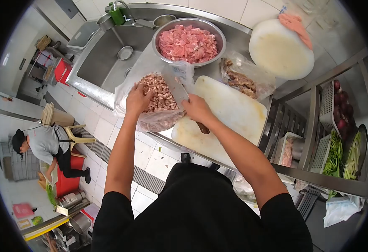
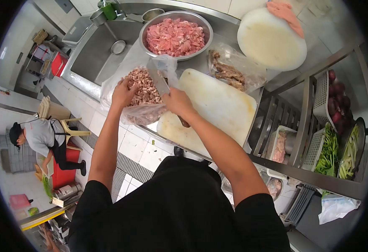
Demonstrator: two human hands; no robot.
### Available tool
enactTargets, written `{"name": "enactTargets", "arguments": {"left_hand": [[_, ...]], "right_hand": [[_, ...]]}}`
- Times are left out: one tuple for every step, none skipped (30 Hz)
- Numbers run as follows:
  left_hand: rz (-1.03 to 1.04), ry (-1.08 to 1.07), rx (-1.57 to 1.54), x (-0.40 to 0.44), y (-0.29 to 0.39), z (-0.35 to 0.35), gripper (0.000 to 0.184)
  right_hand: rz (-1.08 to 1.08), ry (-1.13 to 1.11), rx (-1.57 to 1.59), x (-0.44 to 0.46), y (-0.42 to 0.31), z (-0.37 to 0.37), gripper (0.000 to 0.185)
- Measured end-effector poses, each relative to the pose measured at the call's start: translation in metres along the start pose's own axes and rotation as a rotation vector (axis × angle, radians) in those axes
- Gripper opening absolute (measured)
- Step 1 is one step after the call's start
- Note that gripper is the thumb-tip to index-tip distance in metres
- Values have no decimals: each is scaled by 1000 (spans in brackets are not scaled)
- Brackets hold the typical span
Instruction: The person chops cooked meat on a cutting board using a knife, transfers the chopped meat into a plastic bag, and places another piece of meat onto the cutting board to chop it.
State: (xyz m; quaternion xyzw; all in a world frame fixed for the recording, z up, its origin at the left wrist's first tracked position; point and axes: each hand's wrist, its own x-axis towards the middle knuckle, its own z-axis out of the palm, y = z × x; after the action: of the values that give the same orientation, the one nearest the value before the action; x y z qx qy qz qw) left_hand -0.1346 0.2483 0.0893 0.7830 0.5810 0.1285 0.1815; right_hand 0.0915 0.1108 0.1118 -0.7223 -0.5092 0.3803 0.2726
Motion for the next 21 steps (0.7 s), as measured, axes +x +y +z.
{"name": "enactTargets", "arguments": {"left_hand": [[71, 142, 34, -3, 1, 1, 53], [146, 282, 70, -5, 2, 1, 54], [222, 368, 16, -1, 1, 7, 56], [227, 371, 16, -4, 13, 6, 56], [309, 439, -78, -10, 29, 10, 55], [390, 506, -173, -17, 44, 13, 53], [484, 449, -201, -20, 53, 16, 55], [490, 452, -198, -22, 63, 20, 55], [490, 451, -138, -24, 71, 27, 61], [489, 449, -78, -24, 76, 29, 66], [458, 421, -121, -19, 77, 32, 68], [464, 421, -121, -12, 76, 35, 68], [403, 423, -149, -6, 73, 35, 67], [343, 424, -177, 1, 70, 35, 66], [330, 489, -167, 9, 61, 38, 64], [281, 536, -140, 19, 48, 41, 62], [233, 580, -118, 27, 35, 42, 60], [196, 594, -120, 29, 26, 39, 55], [157, 611, -124, 29, 16, 35, 50], [141, 551, -62, 28, 7, 28, 41], [126, 490, 2, 24, 6, 21, 33]], "right_hand": [[-3, -7, -1, 1, 1, -3, 32], [67, -71, 206, 4, 3, -7, 33], [138, -130, 414, 5, 2, -11, 34], [135, -126, 416, 5, 0, -12, 34], [169, -151, 572, 5, -1, -14, 32], [202, -177, 729, 4, -3, -15, 31], [195, -174, 731, 4, -4, -16, 31], [195, -215, 756, 2, -5, -15, 30], [196, -255, 782, -1, -9, -15, 30], [192, -252, 786, -6, -12, -15, 30], [186, -270, 752, -10, -15, -15, 31], [181, -286, 719, -14, -17, -15, 32], [168, -319, 709, -15, -17, -15, 32], [167, -312, 714, -18, -17, -15, 32], [113, -327, 627, -22, -15, -15, 32], [64, -338, 540, -27, -11, -15, 33], [-12, -334, 466, -34, -5, -16, 36], [-2, -316, 467, -46, 1, -21, 36], [39, -319, 491, -59, 6, -27, 34], [77, -322, 516, -74, 11, -34, 32], [84, -306, 516, -91, 18, -41, 32]]}}
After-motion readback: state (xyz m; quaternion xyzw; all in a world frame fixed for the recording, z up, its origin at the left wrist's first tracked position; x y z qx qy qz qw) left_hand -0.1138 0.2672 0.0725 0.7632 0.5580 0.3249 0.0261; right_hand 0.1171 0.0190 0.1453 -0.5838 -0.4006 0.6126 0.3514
